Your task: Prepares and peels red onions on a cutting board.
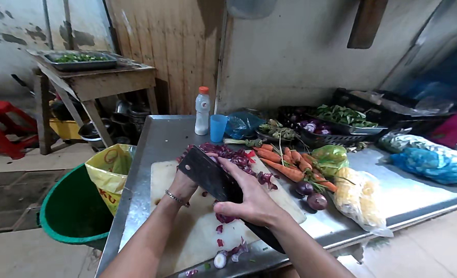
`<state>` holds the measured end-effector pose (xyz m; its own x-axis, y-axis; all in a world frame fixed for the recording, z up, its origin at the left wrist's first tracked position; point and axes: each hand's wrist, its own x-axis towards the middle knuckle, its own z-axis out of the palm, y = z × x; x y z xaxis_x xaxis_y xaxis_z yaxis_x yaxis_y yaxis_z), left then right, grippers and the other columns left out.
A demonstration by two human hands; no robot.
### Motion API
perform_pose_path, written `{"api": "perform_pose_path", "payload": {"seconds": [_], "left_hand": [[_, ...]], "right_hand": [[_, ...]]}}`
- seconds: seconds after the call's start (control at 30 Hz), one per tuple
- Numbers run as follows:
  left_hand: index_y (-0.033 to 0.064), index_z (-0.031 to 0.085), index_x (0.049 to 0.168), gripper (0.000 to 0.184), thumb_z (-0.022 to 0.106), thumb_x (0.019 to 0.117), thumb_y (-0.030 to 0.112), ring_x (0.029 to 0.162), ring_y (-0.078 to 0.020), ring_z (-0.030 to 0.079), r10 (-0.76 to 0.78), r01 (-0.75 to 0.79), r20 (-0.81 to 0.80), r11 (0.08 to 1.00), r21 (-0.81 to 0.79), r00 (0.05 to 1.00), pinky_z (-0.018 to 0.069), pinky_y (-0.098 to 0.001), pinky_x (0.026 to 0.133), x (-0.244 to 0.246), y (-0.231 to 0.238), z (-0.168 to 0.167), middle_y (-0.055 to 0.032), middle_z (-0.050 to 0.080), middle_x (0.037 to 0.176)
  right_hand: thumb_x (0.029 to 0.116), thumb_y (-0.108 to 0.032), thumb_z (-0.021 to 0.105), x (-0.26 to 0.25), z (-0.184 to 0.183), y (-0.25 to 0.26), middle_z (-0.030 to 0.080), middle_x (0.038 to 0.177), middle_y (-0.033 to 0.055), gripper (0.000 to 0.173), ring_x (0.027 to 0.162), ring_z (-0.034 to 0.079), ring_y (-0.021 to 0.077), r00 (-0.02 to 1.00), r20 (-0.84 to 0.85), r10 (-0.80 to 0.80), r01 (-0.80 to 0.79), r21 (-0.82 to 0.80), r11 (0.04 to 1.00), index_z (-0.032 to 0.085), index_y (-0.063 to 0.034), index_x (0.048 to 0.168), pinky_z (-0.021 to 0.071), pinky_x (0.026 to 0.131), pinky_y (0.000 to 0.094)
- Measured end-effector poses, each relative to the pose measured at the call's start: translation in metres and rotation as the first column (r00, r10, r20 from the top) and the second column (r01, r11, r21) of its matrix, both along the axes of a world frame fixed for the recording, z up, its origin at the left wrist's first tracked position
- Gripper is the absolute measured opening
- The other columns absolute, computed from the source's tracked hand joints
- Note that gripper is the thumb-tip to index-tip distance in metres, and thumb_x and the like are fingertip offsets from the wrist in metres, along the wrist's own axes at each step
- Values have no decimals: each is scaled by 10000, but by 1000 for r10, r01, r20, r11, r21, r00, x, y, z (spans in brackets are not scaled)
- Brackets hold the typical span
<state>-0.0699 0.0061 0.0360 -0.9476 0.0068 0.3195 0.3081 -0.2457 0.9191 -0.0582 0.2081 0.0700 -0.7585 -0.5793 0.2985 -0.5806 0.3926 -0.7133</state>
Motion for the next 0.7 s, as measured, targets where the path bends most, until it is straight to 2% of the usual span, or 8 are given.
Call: {"api": "perform_pose_path", "payload": {"seconds": [0.1, 0.27, 0.3, 0.4, 0.47, 0.57, 0.63, 0.7], "left_hand": [[48, 598, 1263, 298, 543, 970, 40, 960, -63, 665, 39, -39, 23, 999, 1, 999, 569, -251, 871, 3, 2, 2, -10, 702, 1071], [44, 581, 1268, 367, 631, 905, 34, 968, -81, 656, 80, -78, 43, 996, -29, 996, 567, -268, 860, -3, -1, -6, -31, 683, 1075], [55, 591, 1247, 368, 647, 885, 27, 934, -79, 662, 72, -71, 45, 997, -25, 996, 574, -264, 829, -2, -1, -5, -24, 690, 1046], [114, 657, 991, 288, 701, 766, -60, 697, -62, 658, 82, -83, 73, 996, 10, 994, 577, -243, 641, 3, 4, 5, 20, 707, 819], [89, 695, 1054, 287, 710, 790, -21, 781, -91, 675, -2, 3, 41, 1000, -19, 999, 588, -269, 718, -1, 0, 2, -12, 722, 903], [86, 696, 1191, 354, 718, 840, 45, 817, -102, 692, -89, 89, 5, 994, -68, 996, 598, -259, 720, -5, -1, -1, -31, 734, 1003], [73, 647, 1303, 446, 698, 860, 55, 831, -118, 697, -113, 113, 6, 988, -100, 994, 604, -270, 706, -4, -1, 0, -52, 723, 1051], [85, 622, 1358, 494, 688, 870, 54, 844, -129, 703, -136, 136, 9, 984, -117, 991, 613, -282, 704, -3, 0, 1, -66, 718, 1092]], "right_hand": [[738, -753, 696, 0, -2, -1, 587, 1416, 28, 1053, 1245, 588, 134, 1000, -14, -13, 13, -2, 1000, 355, -247, 1596, 525, 1011, 460], [749, -740, 700, 0, -5, -2, 578, 1438, 30, 1042, 1271, 573, 128, 1000, -4, -22, 22, -18, 1000, 362, -244, 1601, 511, 1039, 442], [754, -740, 694, 0, -6, -2, 583, 1432, 30, 1029, 1269, 575, 130, 1000, -6, -26, 26, -28, 999, 371, -248, 1598, 511, 1037, 439], [745, -724, 715, -2, -9, -1, 598, 1404, 21, 997, 1247, 585, 130, 997, 71, -26, 33, -100, 994, 423, -254, 1574, 518, 1023, 425], [739, -669, 745, -2, -8, 0, 610, 1396, 3, 978, 1201, 613, 104, 982, 191, 4, 33, -186, 982, 443, -236, 1562, 549, 979, 376], [735, -728, 723, -3, -9, 1, 687, 1234, -15, 995, 923, 665, 50, 958, 285, 39, 51, -302, 952, 458, -220, 1549, 576, 743, 262], [750, -756, 696, -6, -14, 1, 645, 929, -32, 1003, 616, 529, 12, 949, 310, 54, 75, -389, 918, 469, -176, 1535, 466, 529, 186], [789, -698, 700, -11, -21, 3, 557, 758, -53, 954, 505, 453, 9, 929, 355, 106, 88, -491, 867, 460, -137, 1522, 425, 453, 179]]}}
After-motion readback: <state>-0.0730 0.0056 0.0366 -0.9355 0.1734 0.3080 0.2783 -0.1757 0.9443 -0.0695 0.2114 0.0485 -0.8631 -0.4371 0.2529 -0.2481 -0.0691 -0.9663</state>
